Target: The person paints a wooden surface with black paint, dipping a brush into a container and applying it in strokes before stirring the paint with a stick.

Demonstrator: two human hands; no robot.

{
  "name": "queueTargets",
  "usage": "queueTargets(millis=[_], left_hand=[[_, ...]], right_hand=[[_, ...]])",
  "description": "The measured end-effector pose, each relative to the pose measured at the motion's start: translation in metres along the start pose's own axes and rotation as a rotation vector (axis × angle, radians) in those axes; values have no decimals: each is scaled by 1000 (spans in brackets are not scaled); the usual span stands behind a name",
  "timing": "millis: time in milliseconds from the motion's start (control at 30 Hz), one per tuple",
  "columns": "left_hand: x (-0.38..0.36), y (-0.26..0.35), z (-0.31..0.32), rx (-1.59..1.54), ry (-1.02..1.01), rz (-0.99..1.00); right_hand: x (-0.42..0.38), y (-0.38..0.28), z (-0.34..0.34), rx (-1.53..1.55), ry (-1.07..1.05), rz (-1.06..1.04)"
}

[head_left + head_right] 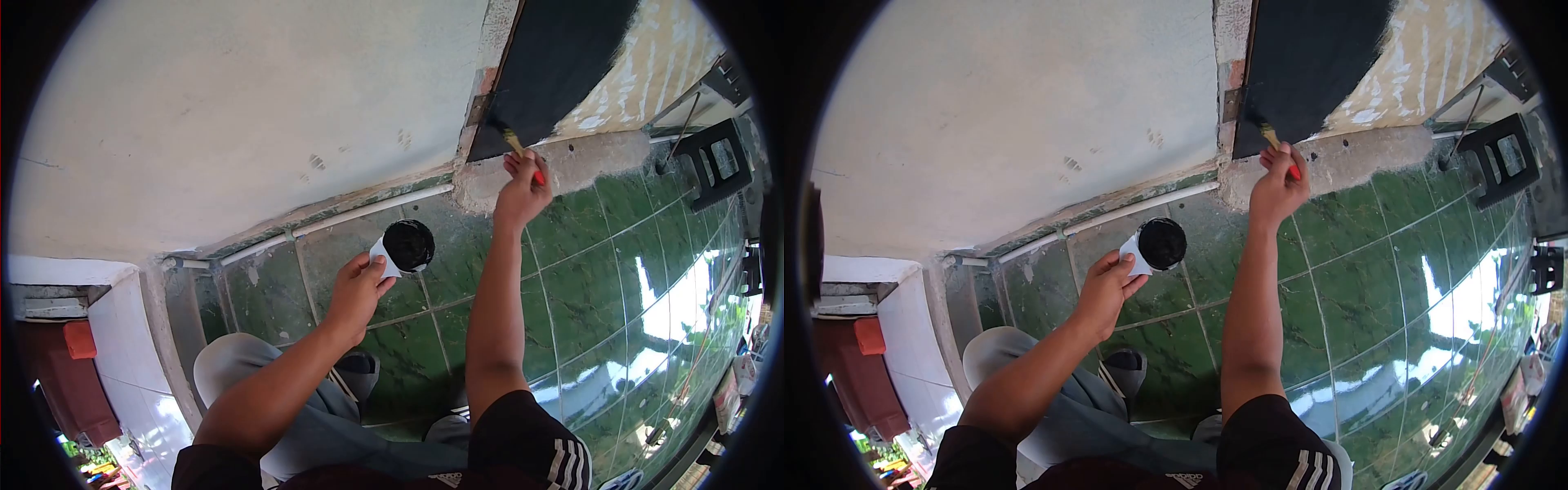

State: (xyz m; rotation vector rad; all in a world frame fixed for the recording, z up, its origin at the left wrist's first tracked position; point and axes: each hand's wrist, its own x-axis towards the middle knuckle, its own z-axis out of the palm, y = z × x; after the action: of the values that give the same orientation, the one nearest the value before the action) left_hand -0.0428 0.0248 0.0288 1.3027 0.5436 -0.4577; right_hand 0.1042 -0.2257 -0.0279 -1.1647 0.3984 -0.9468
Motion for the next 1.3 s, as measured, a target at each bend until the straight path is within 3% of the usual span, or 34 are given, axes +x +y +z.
queueTargets(millis=[100, 233, 433, 533, 733, 833, 933, 1033, 1167, 1200, 1300], left_hand=[[3, -3, -2, 2, 3, 13], [0, -1, 1, -6, 9, 29], [-3, 2, 1, -21, 6, 30], [0, -1, -1, -14, 4, 26], [0, 2, 1, 4, -10, 4], [1, 1, 0, 2, 0, 8], [1, 1, 1, -6, 6, 17], [1, 2, 1, -2, 0, 9], [3, 0, 0, -8, 18, -4], [4, 0, -1, -10, 22, 2], [4, 0, -2, 1, 10, -6]], right_hand=[[-10, 16, -20, 134, 63, 28], [-30, 103, -37, 84, 77, 209], [-27, 87, -40, -493, -61, 159], [-16, 56, -9, -152, -40, 142], [-19, 34, -5, 129, 82, 101], [-33, 54, -22, -118, 155, 87], [-32, 69, -17, -287, 79, 96], [-19, 60, -7, -141, 12, 78], [-11, 30, -16, -137, 150, -16], [-9, 38, -21, -287, 180, -50], [-2, 95, -31, -553, 16, 125]])
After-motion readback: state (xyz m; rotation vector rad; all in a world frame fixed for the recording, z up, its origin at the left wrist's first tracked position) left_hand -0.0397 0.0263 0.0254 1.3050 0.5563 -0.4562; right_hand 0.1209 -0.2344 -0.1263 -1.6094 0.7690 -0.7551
